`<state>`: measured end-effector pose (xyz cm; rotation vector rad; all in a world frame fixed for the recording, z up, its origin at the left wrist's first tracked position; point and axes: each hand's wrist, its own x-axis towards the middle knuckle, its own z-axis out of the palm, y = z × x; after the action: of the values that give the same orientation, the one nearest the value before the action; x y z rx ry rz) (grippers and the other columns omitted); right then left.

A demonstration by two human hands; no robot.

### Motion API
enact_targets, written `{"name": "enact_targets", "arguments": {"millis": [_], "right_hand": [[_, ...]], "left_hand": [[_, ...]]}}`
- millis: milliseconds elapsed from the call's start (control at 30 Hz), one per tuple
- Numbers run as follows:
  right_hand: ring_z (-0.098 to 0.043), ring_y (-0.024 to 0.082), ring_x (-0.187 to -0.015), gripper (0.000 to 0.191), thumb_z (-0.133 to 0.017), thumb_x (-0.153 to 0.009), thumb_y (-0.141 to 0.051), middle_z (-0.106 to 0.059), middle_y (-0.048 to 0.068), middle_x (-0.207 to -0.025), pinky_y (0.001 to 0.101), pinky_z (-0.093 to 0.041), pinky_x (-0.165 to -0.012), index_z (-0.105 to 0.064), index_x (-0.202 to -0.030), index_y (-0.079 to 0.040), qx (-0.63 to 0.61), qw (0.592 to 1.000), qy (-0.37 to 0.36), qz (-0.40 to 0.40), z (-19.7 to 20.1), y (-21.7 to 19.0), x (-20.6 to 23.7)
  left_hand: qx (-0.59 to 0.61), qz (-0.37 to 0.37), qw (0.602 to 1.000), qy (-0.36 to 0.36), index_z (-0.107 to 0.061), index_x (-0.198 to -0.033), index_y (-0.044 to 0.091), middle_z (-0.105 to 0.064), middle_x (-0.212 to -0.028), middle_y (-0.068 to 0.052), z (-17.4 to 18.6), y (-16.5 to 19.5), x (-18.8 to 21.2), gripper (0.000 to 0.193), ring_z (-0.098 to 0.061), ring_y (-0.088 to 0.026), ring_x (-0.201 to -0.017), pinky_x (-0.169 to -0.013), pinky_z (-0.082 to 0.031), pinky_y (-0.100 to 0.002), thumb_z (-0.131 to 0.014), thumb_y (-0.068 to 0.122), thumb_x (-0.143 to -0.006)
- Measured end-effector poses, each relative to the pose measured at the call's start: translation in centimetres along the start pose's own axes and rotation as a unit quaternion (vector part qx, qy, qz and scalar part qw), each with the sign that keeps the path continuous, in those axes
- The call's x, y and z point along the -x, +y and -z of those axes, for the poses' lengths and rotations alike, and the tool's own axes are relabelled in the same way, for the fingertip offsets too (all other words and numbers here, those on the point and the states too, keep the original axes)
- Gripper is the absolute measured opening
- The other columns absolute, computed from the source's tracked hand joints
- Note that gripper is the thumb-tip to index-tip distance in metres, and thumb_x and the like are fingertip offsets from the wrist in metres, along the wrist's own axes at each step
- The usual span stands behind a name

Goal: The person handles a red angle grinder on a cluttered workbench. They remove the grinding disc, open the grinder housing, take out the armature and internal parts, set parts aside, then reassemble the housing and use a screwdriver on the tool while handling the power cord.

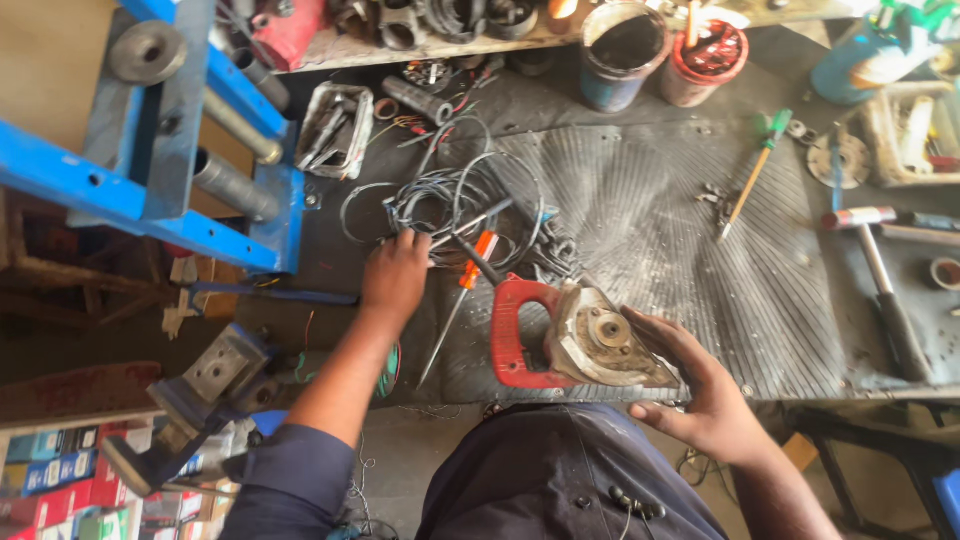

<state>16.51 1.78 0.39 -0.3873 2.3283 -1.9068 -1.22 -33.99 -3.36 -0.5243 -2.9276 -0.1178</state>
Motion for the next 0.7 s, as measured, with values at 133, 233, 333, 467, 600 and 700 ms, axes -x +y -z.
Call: {"name": "enact_targets", "arguments": {"millis": [133, 233, 333, 467, 600, 700], "right_hand": [[-0.051, 0.028, -0.143, 0.097, -0.089, -0.068, -0.019, -0.056, 0.018, -0.152, 0.0411, -0.036, -0.119, -0.043, -0.150, 0.005, 0.039, 0.997, 0.070, -0.002, -1.2, -0.4, 0.3], [-0.058, 0.028, -0.136, 0.099, -0.092, -0.061, -0.018, -0.060, 0.016, -0.146, 0.0401, -0.042, -0.114, -0.047, -0.148, 0.002, 0.124, 0.981, 0.147, -0.011, -2.5, -0.8, 0.6], [-0.063, 0.028, -0.129, 0.093, -0.095, -0.058, -0.022, -0.062, 0.012, -0.142, 0.0395, -0.048, -0.108, -0.056, -0.140, -0.004, 0.218, 0.960, 0.175, -0.013, -3.4, -1.2, 0.6], [-0.064, 0.027, -0.127, 0.071, -0.093, -0.062, -0.023, -0.060, 0.011, -0.144, 0.0387, -0.054, -0.102, -0.068, -0.128, -0.011, 0.251, 0.954, 0.166, -0.007, -4.0, -1.6, 0.4], [-0.064, 0.027, -0.128, 0.056, -0.092, -0.066, -0.021, -0.061, 0.011, -0.144, 0.0385, -0.054, -0.102, -0.074, -0.119, -0.014, 0.265, 0.950, 0.167, 0.020, -4.4, -1.8, 0.6], [-0.064, 0.027, -0.128, 0.054, -0.090, -0.067, -0.018, -0.062, 0.012, -0.144, 0.0377, -0.055, -0.101, -0.075, -0.119, -0.013, 0.262, 0.947, 0.182, 0.016, -4.8, -1.9, 0.9]], "left_hand": [[0.115, -0.038, 0.992, -0.031, -0.064, -0.111, 0.011, -0.067, -0.116, -0.016, 2.0, -1.3, -2.4, 0.023, -0.068, -0.042, -0.096, -0.077, -0.055, -0.052, -0.072, 0.023, -0.093], [0.163, -0.012, 0.986, -0.005, -0.067, -0.106, 0.011, -0.070, -0.102, -0.017, 3.3, -1.9, -4.0, 0.018, -0.069, -0.043, -0.093, -0.077, -0.055, -0.052, -0.071, 0.021, -0.091], [0.189, 0.058, 0.980, 0.025, -0.069, -0.109, 0.009, -0.071, -0.092, -0.017, 4.5, -2.2, -3.8, 0.018, -0.070, -0.044, -0.088, -0.073, -0.055, -0.052, -0.068, 0.021, -0.095], [-0.061, 0.035, 0.998, -0.002, -0.071, -0.124, 0.015, -0.071, -0.085, -0.015, 5.9, -2.6, -2.2, 0.026, -0.073, -0.039, -0.076, -0.059, -0.055, -0.050, -0.063, 0.015, -0.099], [-0.267, 0.026, 0.962, 0.043, -0.076, -0.113, 0.016, -0.072, -0.093, -0.004, 6.7, -3.5, -0.5, 0.016, -0.073, -0.027, -0.093, -0.072, -0.056, -0.044, -0.063, 0.017, -0.104], [-0.276, 0.034, 0.955, 0.105, -0.073, -0.124, 0.009, -0.071, -0.096, -0.007, 7.5, -5.9, 0.7, 0.027, -0.070, -0.029, -0.097, -0.075, -0.055, -0.046, -0.065, 0.015, -0.099]]}}
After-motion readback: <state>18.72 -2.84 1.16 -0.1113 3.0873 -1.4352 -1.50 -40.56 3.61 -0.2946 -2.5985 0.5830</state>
